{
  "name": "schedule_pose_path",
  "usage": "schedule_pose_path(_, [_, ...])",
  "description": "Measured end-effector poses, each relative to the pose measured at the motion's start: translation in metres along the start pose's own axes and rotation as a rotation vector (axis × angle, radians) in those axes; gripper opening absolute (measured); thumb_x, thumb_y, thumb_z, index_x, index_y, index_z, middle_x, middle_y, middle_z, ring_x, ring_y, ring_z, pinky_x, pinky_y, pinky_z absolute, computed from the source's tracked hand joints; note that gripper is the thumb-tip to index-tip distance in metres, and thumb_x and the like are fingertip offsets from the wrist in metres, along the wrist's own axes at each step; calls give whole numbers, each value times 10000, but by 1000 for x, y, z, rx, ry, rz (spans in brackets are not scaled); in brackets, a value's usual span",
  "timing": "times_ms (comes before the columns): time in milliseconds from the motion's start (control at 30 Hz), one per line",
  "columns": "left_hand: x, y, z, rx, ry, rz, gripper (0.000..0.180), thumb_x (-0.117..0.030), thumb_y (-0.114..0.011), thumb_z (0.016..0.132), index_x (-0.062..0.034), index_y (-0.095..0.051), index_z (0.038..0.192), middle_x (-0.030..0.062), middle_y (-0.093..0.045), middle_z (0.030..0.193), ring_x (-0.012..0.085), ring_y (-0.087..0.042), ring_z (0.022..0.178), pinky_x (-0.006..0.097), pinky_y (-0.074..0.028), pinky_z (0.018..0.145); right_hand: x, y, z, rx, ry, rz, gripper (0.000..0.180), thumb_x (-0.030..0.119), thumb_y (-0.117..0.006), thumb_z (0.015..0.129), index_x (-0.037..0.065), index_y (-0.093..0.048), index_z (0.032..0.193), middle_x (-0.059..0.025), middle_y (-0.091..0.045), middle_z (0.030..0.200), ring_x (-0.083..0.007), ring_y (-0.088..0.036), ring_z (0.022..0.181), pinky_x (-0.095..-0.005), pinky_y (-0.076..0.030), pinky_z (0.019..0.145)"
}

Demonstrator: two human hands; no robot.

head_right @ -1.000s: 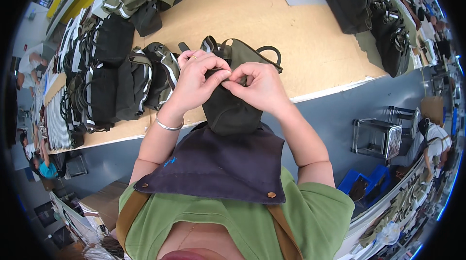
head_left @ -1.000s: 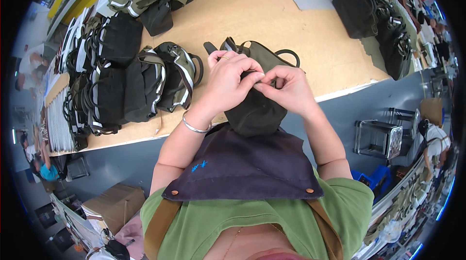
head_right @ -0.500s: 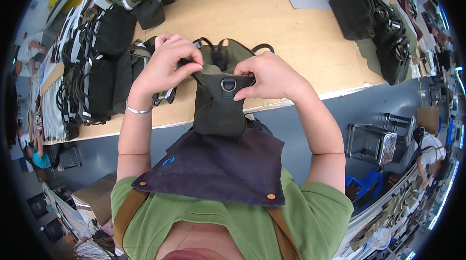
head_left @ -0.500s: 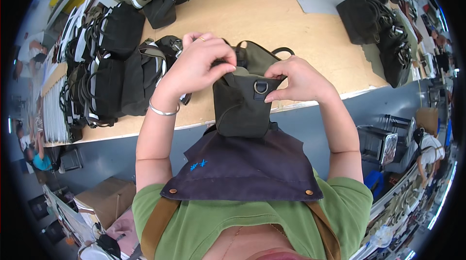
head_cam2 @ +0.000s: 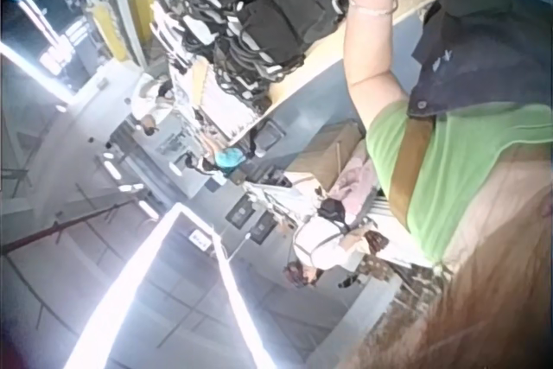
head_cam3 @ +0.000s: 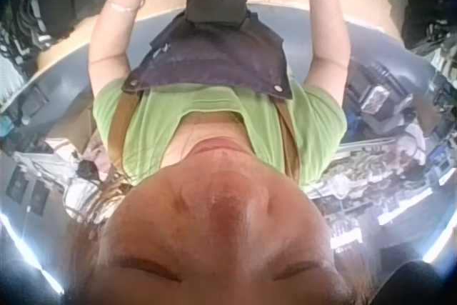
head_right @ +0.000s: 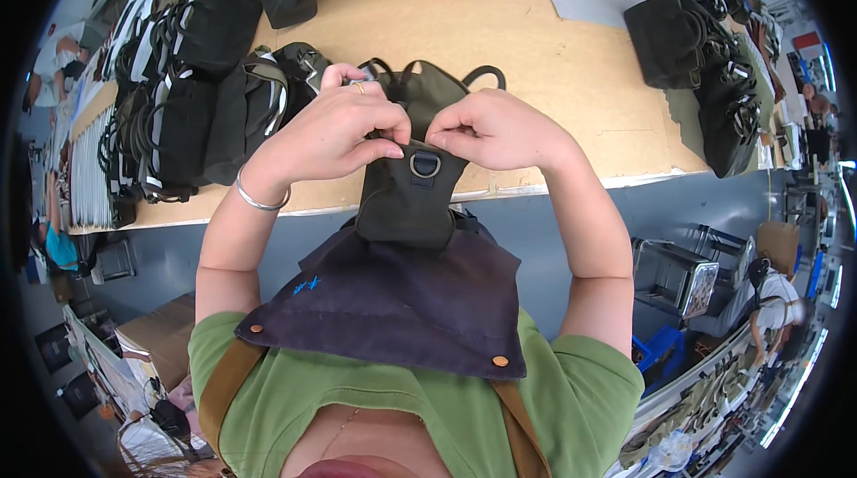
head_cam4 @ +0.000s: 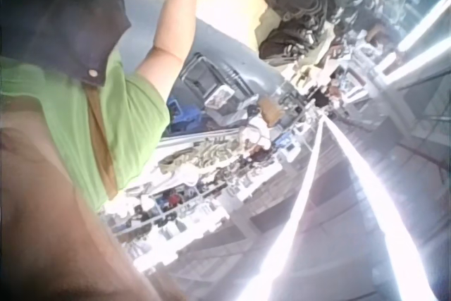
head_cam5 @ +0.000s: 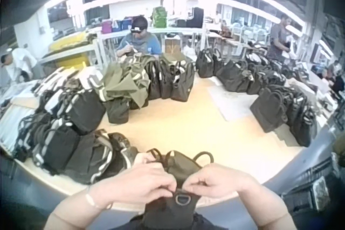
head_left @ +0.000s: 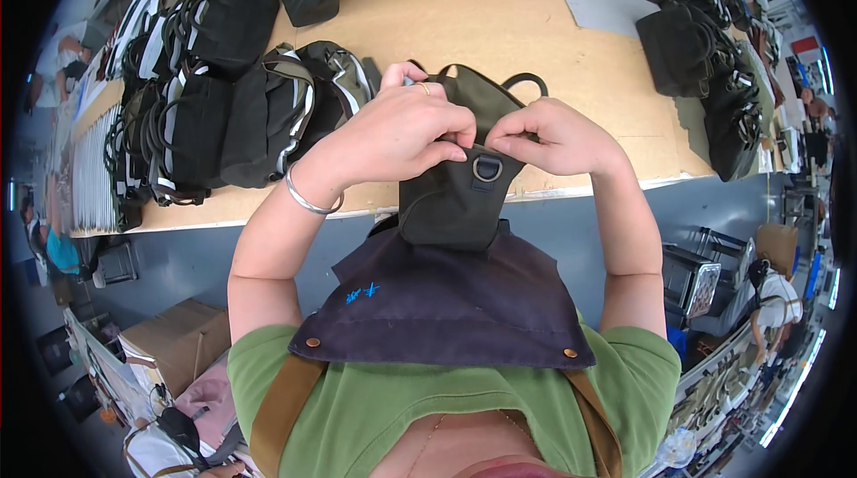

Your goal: The person assembles small green bags at a workbench, repeatedly opening and closing zippers and buckles to check functionality. They handle multiple bags one at a time, adjusting straps and fasteners, and place finished units back on the table.

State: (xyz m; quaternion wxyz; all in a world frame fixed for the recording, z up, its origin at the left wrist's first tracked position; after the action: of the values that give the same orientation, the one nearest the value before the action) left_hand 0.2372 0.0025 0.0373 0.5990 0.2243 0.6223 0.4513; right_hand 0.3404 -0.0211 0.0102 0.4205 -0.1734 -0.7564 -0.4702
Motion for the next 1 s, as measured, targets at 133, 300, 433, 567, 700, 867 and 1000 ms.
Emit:
schedule_pose_path(133, [-5,-1,5,-13,-41,-22,111,-188,-701,821,-149,-597,824,-37,-550,685,166,-532,816,430,-254,961,0,-7,2,117,50,135,138,108,-630,887,10,-684,966,-49,-669,733,-96,-595,667,-262,-480,634])
schedule_pose_path(300, [-6,-9,6,-3,-51,-16,106,-182,-693,830,-150,-592,822,-33,-537,694,164,-528,843,444,-241,971,-7,-10,0,174,105,315,166,112,-624,918,-29,-670,993,-35,-686,827,-75,-600,738,-240,-496,687])
schedule_pose_path(433, [-7,-11,7,-7,-37,-15,106,-176,-694,829,-151,-592,821,-34,-535,697,159,-533,857,453,-230,989,-12,-14,-6,227,-26,364,165,117,-630,922,-22,-673,998,-33,-683,840,-63,-596,760,-232,-497,707])
schedule_pose_path(567, [-9,-13,8,-15,-44,-3,111,-169,-705,817,-152,-595,825,-41,-539,706,158,-536,869,454,-229,992,-13,-15,-9,215,-45,387,162,112,-629,923,-26,-673,996,-26,-678,836,-56,-589,763,-231,-496,705])
schedule_pose_path(700, [-13,-12,8,-2,-52,-54,128,-165,-723,794,-157,-602,834,-49,-542,714,160,-539,874,453,-233,987,-14,-18,-10,244,-33,412,153,96,-620,923,-30,-671,993,-21,-673,832,-53,-582,762,-231,-494,704])
schedule_pose_path(867, [-14,-15,10,25,-65,-66,132,-154,-727,786,-168,-612,849,-32,-557,726,165,-543,883,472,-236,995,-15,-18,-10,251,-115,399,155,107,-612,914,-26,-681,956,-16,-661,787,-47,-566,734,-219,-478,671])
schedule_pose_path(1000, [-17,-16,8,55,-68,-52,138,-164,-732,773,-172,-645,879,-66,-588,780,154,-538,880,443,-228,1003,-24,-24,-6,277,-90,266,182,149,-625,897,-19,-692,911,-13,-649,737,-51,-556,689,-220,-460,633])
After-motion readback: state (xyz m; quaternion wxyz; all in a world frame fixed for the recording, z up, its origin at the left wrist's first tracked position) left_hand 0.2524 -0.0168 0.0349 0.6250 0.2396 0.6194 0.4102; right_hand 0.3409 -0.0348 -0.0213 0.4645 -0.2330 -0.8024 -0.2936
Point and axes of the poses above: each hand's wrist, its own z-axis towards the middle knuckle, its own y-axis out of the back of the hand, x = y × z, the point moved 9 cm from there along z, towards the middle knuckle
